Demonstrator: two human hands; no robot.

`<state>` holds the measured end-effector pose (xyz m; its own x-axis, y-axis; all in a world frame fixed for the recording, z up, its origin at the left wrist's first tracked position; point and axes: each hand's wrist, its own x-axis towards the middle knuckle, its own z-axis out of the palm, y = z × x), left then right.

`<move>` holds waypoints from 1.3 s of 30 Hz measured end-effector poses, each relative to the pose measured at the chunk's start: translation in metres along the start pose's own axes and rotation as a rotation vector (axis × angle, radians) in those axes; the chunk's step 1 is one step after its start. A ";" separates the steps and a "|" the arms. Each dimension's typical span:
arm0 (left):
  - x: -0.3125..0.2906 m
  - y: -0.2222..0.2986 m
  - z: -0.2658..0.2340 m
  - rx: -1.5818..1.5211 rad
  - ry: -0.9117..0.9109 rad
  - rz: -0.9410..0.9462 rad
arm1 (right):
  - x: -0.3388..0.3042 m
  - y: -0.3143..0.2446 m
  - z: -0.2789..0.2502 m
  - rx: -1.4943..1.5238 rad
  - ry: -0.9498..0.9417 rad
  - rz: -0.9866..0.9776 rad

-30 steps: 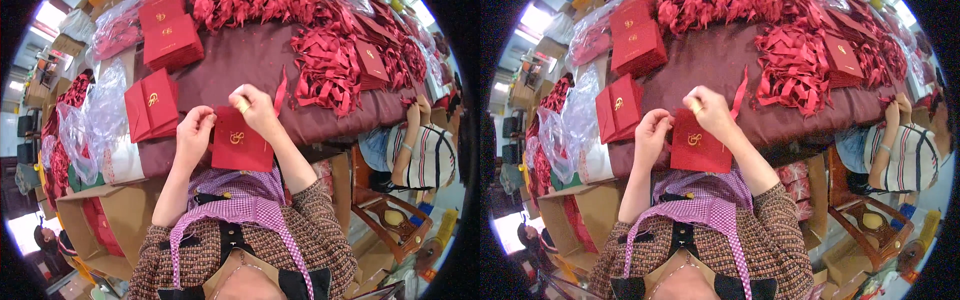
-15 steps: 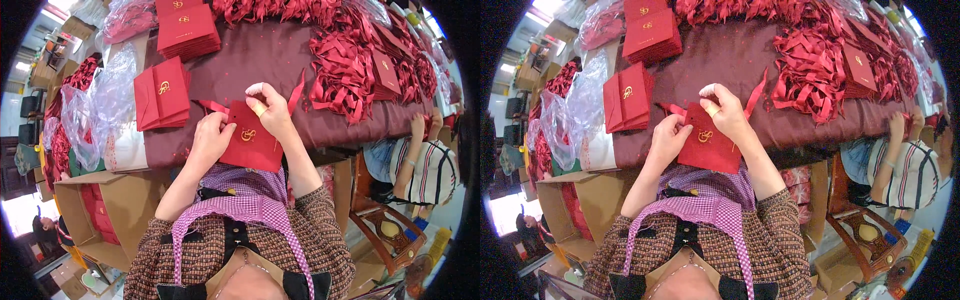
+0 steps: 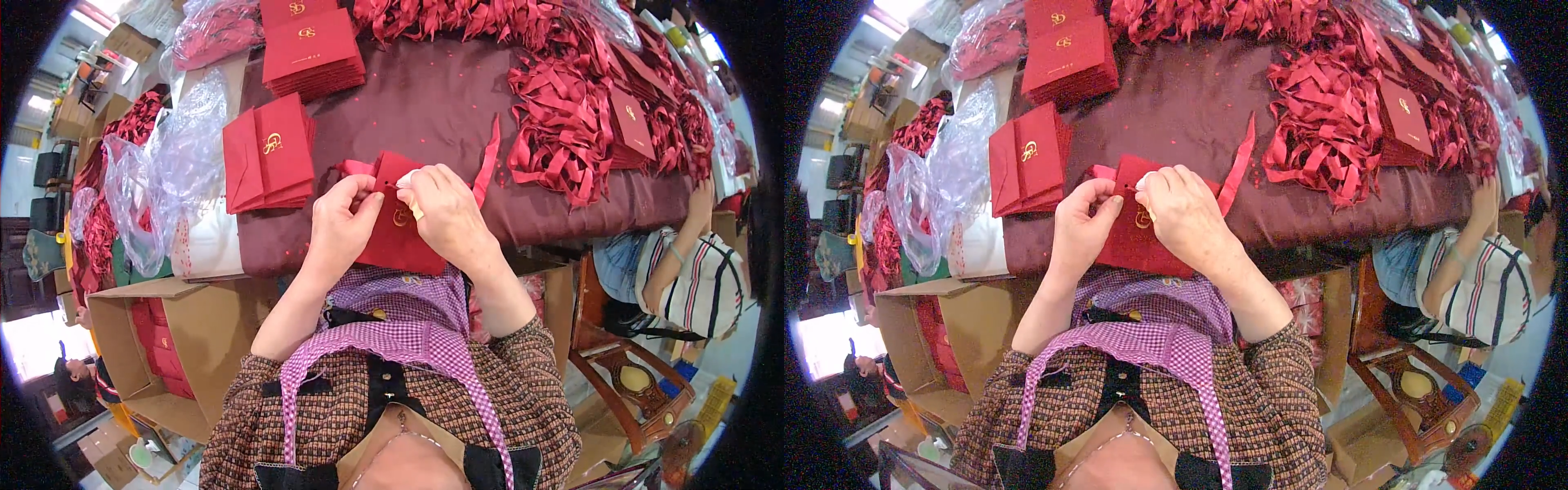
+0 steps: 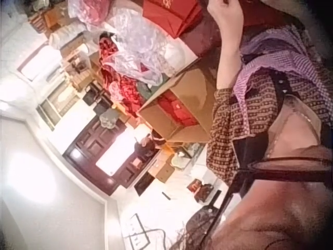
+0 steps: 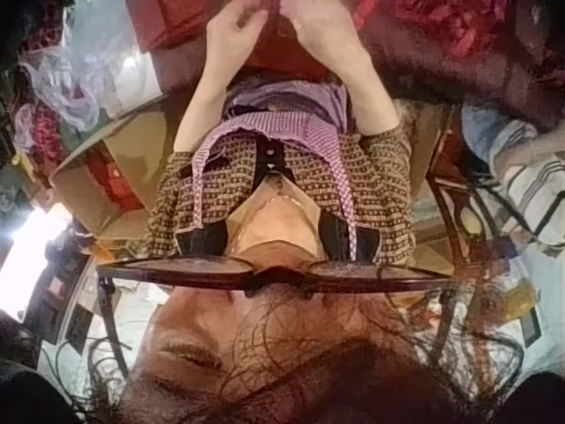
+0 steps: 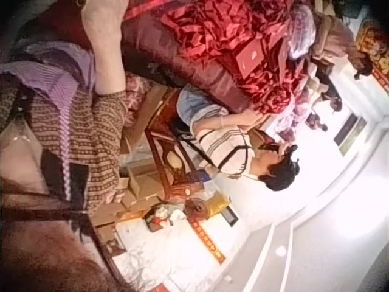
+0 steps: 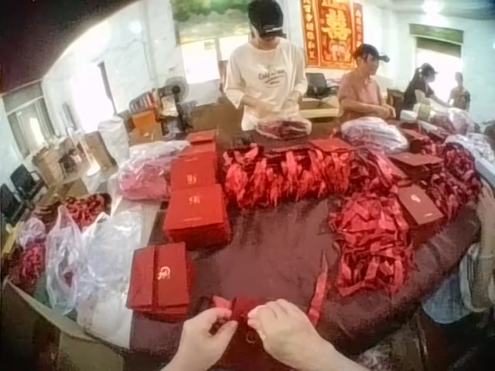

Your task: The person ties red ribbons onto small red gift bags by hand in an assembly line setting.

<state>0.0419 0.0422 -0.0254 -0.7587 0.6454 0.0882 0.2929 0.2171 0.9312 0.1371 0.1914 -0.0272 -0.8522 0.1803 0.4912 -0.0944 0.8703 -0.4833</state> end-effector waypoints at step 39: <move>0.015 0.004 -0.003 0.106 -0.164 0.467 | 0.027 0.016 -0.039 0.412 -0.117 -0.053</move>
<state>0.0296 0.0507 -0.0188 -0.4338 0.7960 0.4222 0.6434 -0.0544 0.7636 0.1326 0.2286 0.0068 -0.8912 0.0664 0.4487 -0.3169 0.6167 -0.7206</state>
